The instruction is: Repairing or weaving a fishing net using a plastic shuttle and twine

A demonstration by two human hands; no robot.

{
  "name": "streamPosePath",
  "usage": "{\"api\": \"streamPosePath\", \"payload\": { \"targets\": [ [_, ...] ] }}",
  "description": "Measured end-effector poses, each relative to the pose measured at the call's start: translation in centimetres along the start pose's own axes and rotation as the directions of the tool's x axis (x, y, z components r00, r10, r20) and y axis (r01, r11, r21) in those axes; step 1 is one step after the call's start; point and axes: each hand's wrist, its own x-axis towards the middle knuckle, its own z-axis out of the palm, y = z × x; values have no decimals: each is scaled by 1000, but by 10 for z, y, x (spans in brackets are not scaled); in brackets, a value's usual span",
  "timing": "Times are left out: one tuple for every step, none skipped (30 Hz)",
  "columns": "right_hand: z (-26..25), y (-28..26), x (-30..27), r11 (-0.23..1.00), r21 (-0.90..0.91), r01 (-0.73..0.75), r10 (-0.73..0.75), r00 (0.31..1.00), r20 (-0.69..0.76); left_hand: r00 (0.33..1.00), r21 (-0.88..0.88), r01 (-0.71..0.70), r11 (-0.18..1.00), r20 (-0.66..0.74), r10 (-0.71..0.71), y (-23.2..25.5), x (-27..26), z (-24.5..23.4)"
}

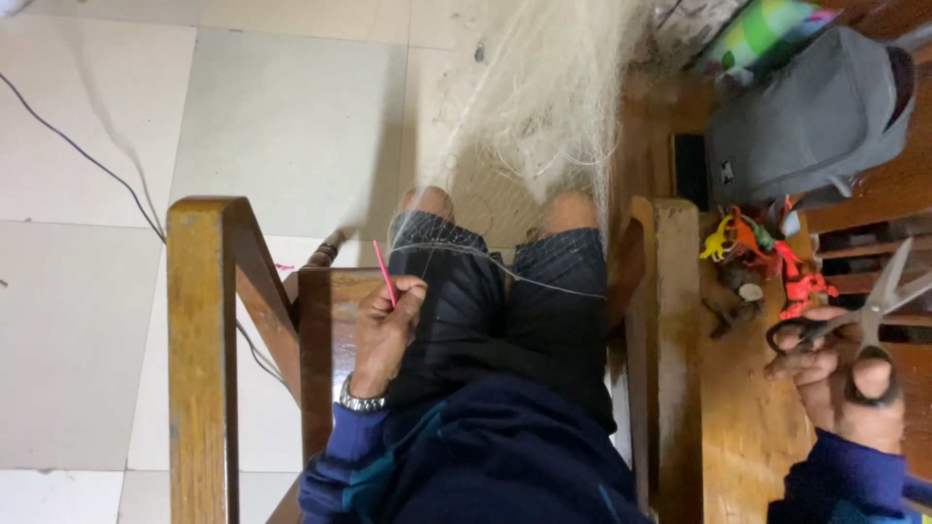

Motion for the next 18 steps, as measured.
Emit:
{"api": "streamPosePath", "payload": {
  "targets": [
    [32, -10, 4, 1000, 1, 8, -8, 976, 217, 1000, -12, -9, 1000, 5, 9, 1, -2, 0],
    [64, -19, 7, 1000, 5, 16, -17, 906, 423, 1000, -25, -17, 1000, 10, 18, 1, -4, -1],
    [72, -3, 8, 1000, 6, 15, -16, 905, 425, 1000, -24, -17, 1000, 7, 17, 2, -4, -1],
    [81, 14, 9, 997, -78, 20, 18, 889, 458, 1000, -25, -14, 1000, 5, 14, 3, -3, 0],
    [89, 31, 8, 986, -163, 24, 59, 872, 486, 1000, -26, -6, 1000, 2, 6, 3, -5, 0],
    [107, 48, 18, 986, -164, 17, 65, 872, 486, 1000, -27, 0, 1000, -2, 0, -1, -7, 0],
    [126, 65, 33, 942, -289, -173, 300, 821, 486, 999, -81, -30, 996, -25, 28, -3, -4, 1],
    [147, 82, 49, 845, -408, -345, 517, 721, 461, 997, -133, -61, 989, -48, 55, -3, -2, 1],
    [166, 89, 58, 845, -412, -340, 518, 713, 473, 996, -134, -71, 988, -62, 63, -1, -2, 1],
    [186, 97, 67, 873, -402, -275, 477, 649, 592, 996, -147, -73, 987, -64, 64, 1, -3, 0],
    [204, 104, 73, 899, -380, -218, 433, 575, 694, 997, -158, -67, 985, -59, 59, 1, -5, 0],
    [212, 110, 77, 899, -380, -218, 434, 569, 698, 996, -157, -70, 985, -66, 60, 0, -4, -3],
    [220, 115, 82, 876, -434, -212, 476, 535, 698, 996, -160, -69, 985, -63, 60, -1, -3, -4],
    [227, 120, 86, 850, -486, -202, 517, 501, 694, 996, -163, -69, 984, -59, 60, -2, -3, -6],
    [231, 124, 87, 848, -490, -202, 520, 496, 695, 996, -166, -70, 984, -65, 60, -2, -3, -7],
    [235, 128, 89, 835, -498, -235, 543, 497, 677, 996, -155, -72, 985, -67, 62, -2, -3, -8],
    [239, 132, 91, 821, -504, -267, 565, 497, 658, 996, -142, -74, 987, -70, 64, -2, -2, -9],
    [243, 132, 93, 819, -507, -267, 568, 492, 659, 995, -145, -74, 987, -76, 64, -2, -2, -9]
  ]
}}
